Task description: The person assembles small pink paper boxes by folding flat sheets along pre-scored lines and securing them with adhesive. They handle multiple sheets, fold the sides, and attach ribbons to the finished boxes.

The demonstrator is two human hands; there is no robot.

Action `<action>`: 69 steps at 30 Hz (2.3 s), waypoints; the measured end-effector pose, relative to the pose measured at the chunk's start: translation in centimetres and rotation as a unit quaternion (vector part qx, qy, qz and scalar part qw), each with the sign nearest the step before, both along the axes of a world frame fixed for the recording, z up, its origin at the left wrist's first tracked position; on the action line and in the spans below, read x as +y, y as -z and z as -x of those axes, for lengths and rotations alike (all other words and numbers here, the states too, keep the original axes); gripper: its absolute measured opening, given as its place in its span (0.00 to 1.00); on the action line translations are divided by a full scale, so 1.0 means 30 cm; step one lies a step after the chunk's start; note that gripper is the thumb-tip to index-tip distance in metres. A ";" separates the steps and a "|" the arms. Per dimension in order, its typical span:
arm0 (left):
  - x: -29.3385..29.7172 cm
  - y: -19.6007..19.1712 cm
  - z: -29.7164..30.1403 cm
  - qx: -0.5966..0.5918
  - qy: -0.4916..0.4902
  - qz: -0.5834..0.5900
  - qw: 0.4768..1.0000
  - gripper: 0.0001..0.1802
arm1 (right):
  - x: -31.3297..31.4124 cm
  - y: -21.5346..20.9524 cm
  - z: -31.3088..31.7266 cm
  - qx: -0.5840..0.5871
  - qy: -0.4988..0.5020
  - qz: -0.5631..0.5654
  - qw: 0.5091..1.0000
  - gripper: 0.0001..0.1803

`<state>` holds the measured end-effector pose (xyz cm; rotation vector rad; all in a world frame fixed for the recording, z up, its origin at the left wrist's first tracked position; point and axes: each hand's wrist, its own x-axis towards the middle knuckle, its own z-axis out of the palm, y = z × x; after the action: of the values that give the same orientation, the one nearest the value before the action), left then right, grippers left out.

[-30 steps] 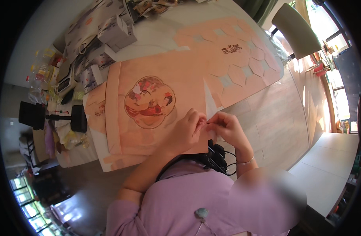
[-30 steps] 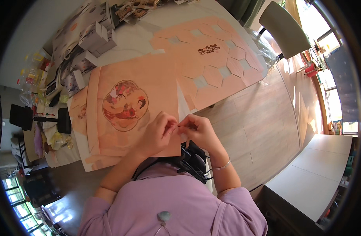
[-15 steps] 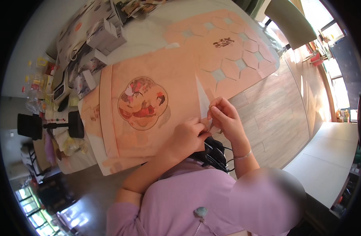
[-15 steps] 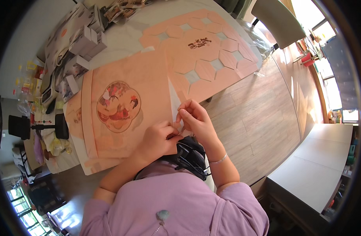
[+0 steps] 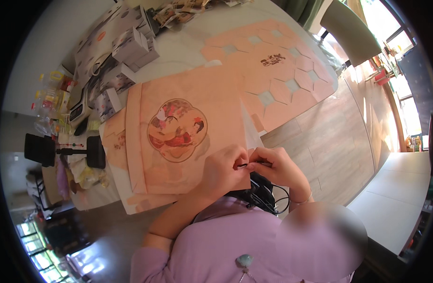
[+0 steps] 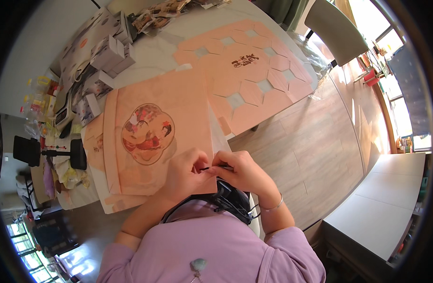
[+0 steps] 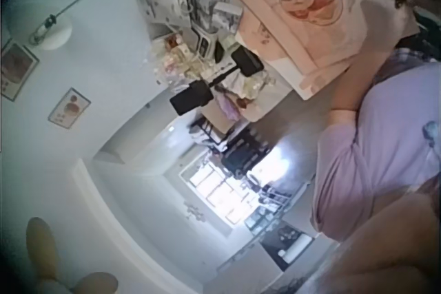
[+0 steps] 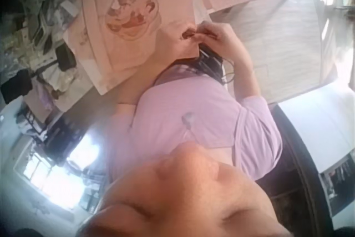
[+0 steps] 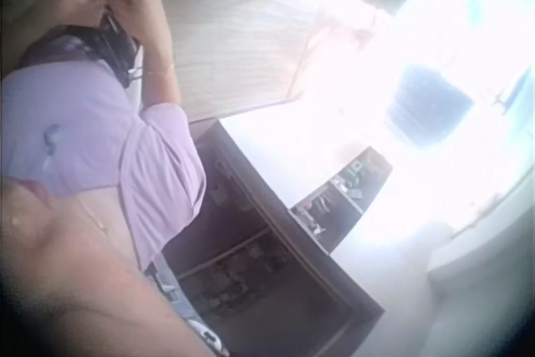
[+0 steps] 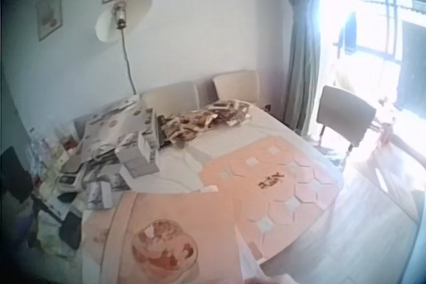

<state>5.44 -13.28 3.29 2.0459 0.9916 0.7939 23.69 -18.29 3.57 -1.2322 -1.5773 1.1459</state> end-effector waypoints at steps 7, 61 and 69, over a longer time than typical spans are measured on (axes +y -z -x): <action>0.036 -0.005 -0.004 0.198 -0.014 0.000 0.980 0.31 | 0.026 0.069 -0.032 0.135 0.130 0.138 0.972 0.06; -0.005 -0.195 0.313 -0.096 -0.093 0.164 0.977 0.23 | 0.076 -0.077 0.294 -0.140 0.077 -0.247 0.956 0.06; -0.001 -0.176 0.319 -0.105 -0.082 0.151 0.980 0.22 | 0.056 -0.048 0.334 -0.101 0.105 -0.210 0.967 0.03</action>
<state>-4.12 -13.32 8.56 1.6040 1.0958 0.8656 13.66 -16.62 5.02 -1.2162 -1.6818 0.5264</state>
